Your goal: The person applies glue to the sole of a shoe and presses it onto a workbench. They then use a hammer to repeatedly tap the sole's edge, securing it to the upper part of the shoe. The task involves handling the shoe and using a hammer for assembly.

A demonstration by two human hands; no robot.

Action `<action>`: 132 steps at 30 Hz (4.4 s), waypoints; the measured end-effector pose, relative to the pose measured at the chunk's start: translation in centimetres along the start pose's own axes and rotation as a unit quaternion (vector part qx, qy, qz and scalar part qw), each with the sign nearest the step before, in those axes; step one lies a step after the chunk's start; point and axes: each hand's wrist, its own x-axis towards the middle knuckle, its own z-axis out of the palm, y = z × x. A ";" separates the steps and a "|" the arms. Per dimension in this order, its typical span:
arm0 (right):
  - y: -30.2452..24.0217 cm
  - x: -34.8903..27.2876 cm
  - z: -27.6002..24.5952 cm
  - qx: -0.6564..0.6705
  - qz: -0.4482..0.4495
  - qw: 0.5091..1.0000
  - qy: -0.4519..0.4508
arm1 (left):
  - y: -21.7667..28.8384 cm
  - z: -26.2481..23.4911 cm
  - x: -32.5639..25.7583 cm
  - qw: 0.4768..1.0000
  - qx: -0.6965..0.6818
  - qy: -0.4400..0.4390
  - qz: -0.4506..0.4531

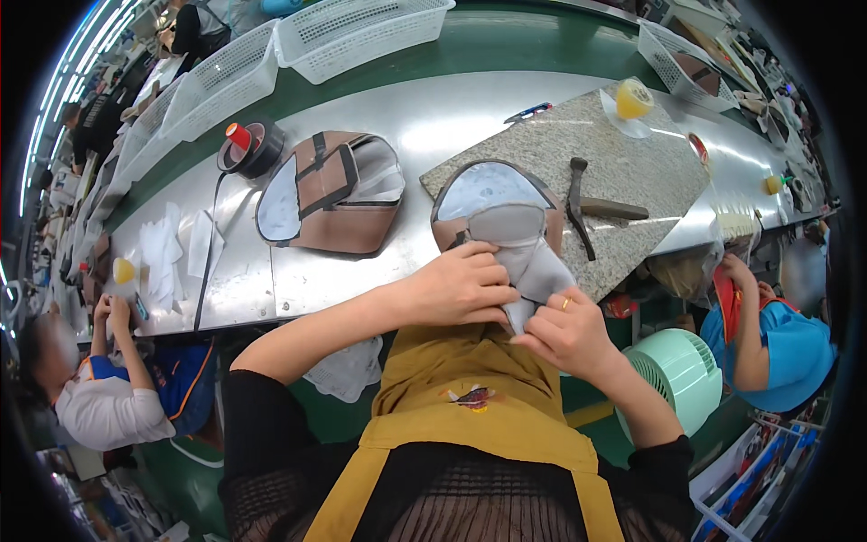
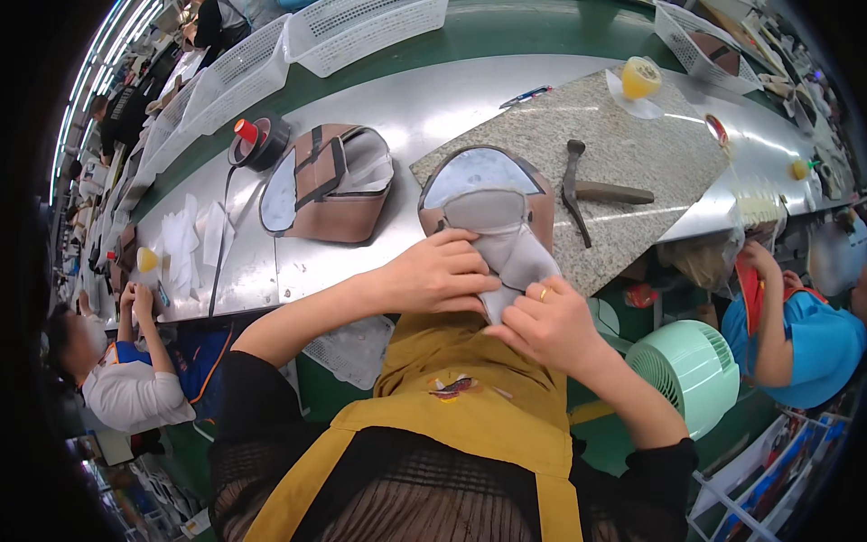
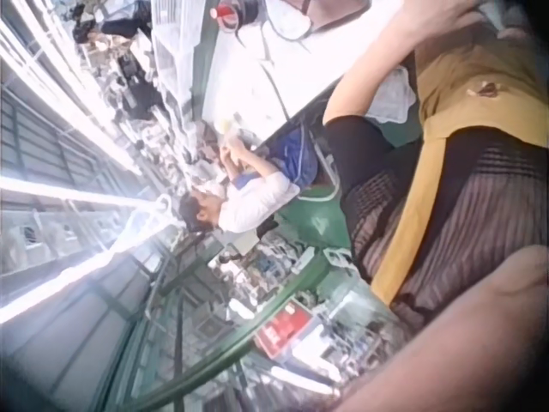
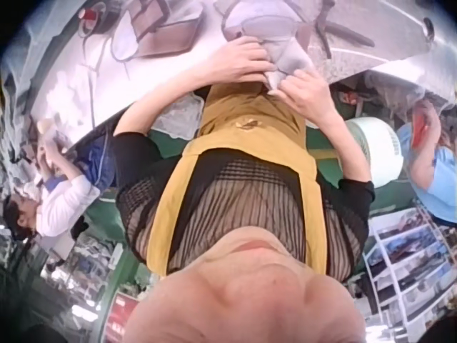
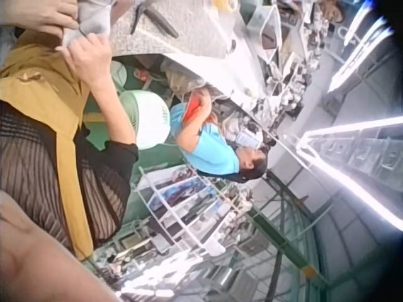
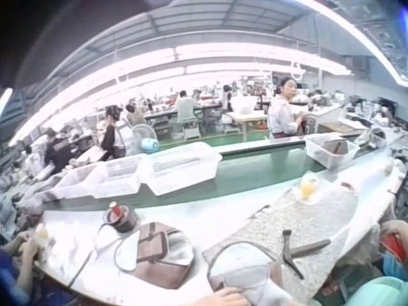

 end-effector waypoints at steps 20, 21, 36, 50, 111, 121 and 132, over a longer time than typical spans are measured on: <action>10.7 8.1 1.8 0.177 0.107 0.978 0.021 | 1.5 -0.5 1.1 0.992 -0.092 -0.032 0.076; 11.1 8.9 2.7 0.171 0.070 0.983 -0.005 | 1.7 -0.5 0.9 0.993 -0.086 -0.026 0.070; 12.5 11.1 6.6 0.278 0.298 0.905 -0.122 | 3.1 1.2 -1.6 0.999 -0.037 0.005 0.005; 12.9 6.6 3.2 0.445 0.380 0.795 0.161 | 4.3 -3.2 -1.7 0.997 0.032 -0.044 -0.057; 41.3 -1.3 -13.9 0.425 0.488 0.658 0.385 | -22.3 10.8 26.9 0.965 0.205 -0.128 -0.102; 24.8 -4.8 -13.9 0.568 0.448 0.642 0.254 | -20.5 -1.5 22.4 0.973 -0.039 -0.168 -0.156; 12.7 -7.1 -11.7 0.620 0.423 0.611 0.252 | -19.5 1.1 19.7 0.981 0.028 -0.041 -0.189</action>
